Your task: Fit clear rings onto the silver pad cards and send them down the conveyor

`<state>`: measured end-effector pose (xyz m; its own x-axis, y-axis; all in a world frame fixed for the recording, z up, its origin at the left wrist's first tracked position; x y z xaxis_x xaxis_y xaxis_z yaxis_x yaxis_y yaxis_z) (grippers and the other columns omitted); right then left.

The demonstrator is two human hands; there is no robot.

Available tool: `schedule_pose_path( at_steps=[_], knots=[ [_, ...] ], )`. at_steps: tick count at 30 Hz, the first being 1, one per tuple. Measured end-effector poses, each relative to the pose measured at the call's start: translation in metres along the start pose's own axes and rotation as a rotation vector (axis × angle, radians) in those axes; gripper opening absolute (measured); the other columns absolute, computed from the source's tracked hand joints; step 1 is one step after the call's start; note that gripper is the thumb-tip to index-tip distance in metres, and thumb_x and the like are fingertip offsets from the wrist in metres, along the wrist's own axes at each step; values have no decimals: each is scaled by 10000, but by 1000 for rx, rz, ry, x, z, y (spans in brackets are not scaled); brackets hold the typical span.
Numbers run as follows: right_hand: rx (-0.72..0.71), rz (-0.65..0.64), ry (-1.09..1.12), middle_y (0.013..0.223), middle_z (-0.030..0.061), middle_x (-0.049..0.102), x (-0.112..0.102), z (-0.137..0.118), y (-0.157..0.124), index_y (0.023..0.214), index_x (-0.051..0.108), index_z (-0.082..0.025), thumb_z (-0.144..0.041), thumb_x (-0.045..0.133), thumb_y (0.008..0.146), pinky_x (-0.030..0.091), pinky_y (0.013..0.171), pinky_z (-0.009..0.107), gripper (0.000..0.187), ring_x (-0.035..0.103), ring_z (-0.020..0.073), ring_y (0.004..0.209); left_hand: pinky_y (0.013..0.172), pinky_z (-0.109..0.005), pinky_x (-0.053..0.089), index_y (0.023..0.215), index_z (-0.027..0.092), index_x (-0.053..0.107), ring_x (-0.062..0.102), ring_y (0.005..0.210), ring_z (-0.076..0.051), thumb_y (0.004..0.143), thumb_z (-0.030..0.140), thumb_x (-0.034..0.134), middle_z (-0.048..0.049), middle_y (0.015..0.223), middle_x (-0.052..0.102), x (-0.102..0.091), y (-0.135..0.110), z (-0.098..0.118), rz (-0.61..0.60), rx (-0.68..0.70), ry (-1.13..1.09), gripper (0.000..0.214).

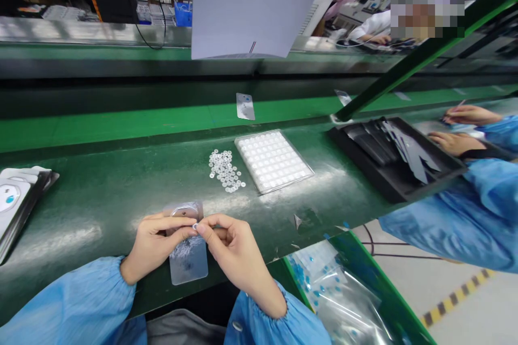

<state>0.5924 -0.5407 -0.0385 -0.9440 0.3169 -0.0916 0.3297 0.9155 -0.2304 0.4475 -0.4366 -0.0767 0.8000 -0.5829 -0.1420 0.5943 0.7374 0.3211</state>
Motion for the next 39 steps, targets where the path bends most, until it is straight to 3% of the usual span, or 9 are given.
schedule_pose_path(
  at_steps=[6, 12, 18, 24, 27, 30, 33, 35, 39],
  knots=[
    [-240, 128, -296, 686, 22, 609, 1, -1, -3, 796, 689, -186, -490, 626, 980, 388, 514, 249, 360, 505, 133, 561, 771, -262, 624, 992, 264, 840, 780, 865, -221, 753, 286, 903, -55, 971, 818, 0, -1, -4, 16, -93, -10, 249],
    [-377, 163, -443, 735, 30, 650, 4, 3, 0, 835, 702, -202, -358, 593, 1018, 419, 553, 262, 264, 563, 145, 596, 818, -240, 618, 1047, 291, 826, 772, 852, -200, 628, 144, 959, -22, 949, 820, 3, -2, -6, 46, -131, -42, 464],
    [-366, 172, -440, 743, 31, 671, 6, 6, 4, 853, 712, -197, -354, 603, 1013, 424, 545, 267, 250, 564, 140, 572, 956, -269, 590, 1126, 277, 803, 755, 1046, -230, 652, 143, 943, -41, 1091, 803, 5, -3, -7, 36, -161, -172, 512],
    [-375, 201, -476, 689, 12, 649, 8, 7, 6, 832, 708, -194, -352, 620, 1003, 414, 517, 259, 249, 545, 125, 534, 1018, -335, 573, 1198, 229, 780, 727, 1112, -265, 653, 196, 938, -71, 1173, 779, 6, -4, -9, 17, -292, -308, 569],
    [-407, 241, -498, 669, 3, 653, 9, 6, 6, 820, 716, -195, -348, 647, 988, 417, 503, 249, 237, 541, 116, 513, 951, -302, 593, 1364, 243, 678, 741, 1012, -223, 652, 212, 946, -68, 1141, 784, 7, -5, -10, -3, -362, -450, 762],
    [-432, 267, -491, 636, -10, 649, 8, 4, 6, 782, 718, -200, -342, 676, 970, 406, 487, 234, 239, 525, 104, 492, 781, -230, 596, 1595, 308, 357, 719, 801, -142, 698, 217, 935, -36, 992, 794, 7, -6, -8, -21, -413, -595, 1071],
    [-374, 287, -412, 611, -19, 619, 6, 3, 9, 733, 666, -197, -382, 765, 896, 389, 464, 217, 266, 517, 102, 500, 649, -181, 538, 1646, 332, 86, 647, 657, -93, 767, 232, 898, 10, 832, 756, 6, -5, -5, -32, -434, -673, 1202],
    [-295, 272, -324, 605, -21, 602, 4, 5, 15, 734, 631, -194, -422, 814, 838, 378, 444, 205, 310, 530, 107, 508, 630, -170, 514, 1648, 323, 69, 615, 627, -77, 800, 241, 874, 25, 787, 728, 5, -4, -3, -43, -450, -675, 1173],
    [-168, 125, -65, 586, -20, 604, 0, 12, 26, 788, 645, -183, -479, 806, 831, 419, 423, 194, 339, 548, 106, 475, 638, -168, 512, 1643, 247, 199, 622, 646, -78, 805, 256, 867, 21, 782, 717, 2, 2, -2, -12, -500, -628, 1072]
  ],
)
Point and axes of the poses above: each hand's wrist, its own y-axis towards the middle knuckle, its own x-axis out of the palm, z = x × y, the point moved 1 cm from there along y, towards the middle knuckle
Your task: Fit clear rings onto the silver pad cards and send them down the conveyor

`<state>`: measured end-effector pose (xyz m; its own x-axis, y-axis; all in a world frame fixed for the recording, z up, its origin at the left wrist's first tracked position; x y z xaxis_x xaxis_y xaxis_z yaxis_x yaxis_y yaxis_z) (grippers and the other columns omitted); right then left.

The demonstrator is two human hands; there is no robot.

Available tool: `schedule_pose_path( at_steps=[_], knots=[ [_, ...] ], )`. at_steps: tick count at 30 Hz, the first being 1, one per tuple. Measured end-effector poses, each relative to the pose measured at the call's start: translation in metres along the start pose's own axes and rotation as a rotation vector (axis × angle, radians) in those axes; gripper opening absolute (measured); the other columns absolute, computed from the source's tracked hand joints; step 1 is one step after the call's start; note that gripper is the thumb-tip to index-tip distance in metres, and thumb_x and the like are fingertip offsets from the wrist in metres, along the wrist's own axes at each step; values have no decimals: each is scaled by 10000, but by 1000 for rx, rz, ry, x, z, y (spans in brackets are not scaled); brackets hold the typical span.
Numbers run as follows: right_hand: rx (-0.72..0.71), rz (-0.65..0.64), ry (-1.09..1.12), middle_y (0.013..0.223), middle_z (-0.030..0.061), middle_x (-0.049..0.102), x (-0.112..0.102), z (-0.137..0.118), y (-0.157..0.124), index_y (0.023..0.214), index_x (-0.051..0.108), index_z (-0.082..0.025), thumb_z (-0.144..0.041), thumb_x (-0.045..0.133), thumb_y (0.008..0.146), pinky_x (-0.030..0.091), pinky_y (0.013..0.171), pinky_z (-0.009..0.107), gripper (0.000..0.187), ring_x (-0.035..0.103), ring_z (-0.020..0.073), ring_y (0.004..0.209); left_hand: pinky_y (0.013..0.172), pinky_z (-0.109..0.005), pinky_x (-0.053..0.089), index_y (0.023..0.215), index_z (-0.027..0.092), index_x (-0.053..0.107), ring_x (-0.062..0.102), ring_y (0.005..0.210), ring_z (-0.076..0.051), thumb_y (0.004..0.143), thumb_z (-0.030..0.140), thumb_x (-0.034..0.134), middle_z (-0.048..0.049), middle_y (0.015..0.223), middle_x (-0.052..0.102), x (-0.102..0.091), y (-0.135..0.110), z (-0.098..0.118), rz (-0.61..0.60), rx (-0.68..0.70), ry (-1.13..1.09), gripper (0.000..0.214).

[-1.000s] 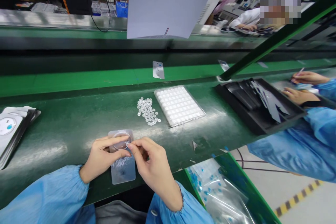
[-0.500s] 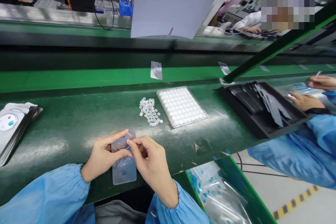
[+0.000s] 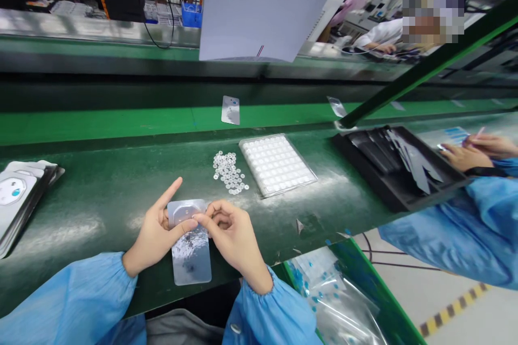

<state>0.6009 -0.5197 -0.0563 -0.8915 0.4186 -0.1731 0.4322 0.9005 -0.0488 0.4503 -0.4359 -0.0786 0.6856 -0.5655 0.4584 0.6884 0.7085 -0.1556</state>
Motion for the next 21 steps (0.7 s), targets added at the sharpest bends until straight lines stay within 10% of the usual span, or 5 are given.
schedule_pose_path(
  at_steps=[13, 21],
  knots=[
    [-18, -50, 227, 674, 15, 659, 9, 33, -3, 1011, 720, -169, -537, 707, 924, 495, 394, 192, 378, 605, 114, 467, 620, -215, 539, 1363, 155, 499, 653, 665, -134, 729, 298, 877, -21, 831, 726, -11, 14, 8, 264, 2, 52, 751],
    [4, -65, 238, 708, 39, 641, 14, 40, -1, 959, 709, -143, -645, 604, 954, 470, 411, 190, 512, 610, 115, 495, 1018, -458, 525, 1514, 69, 256, 625, 1230, -310, 835, 139, 662, -261, 1379, 570, -120, 122, 143, 805, 444, 436, 794]
  ],
)
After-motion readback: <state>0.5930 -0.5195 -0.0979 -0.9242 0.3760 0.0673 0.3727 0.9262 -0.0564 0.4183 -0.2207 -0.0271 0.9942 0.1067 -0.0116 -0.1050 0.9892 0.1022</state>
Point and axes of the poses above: each hand's wrist, its own y-axis towards the middle knuckle, its own x-axis out of the palm, z = x × y, the point moved 1 cm from there along y, towards the middle knuckle
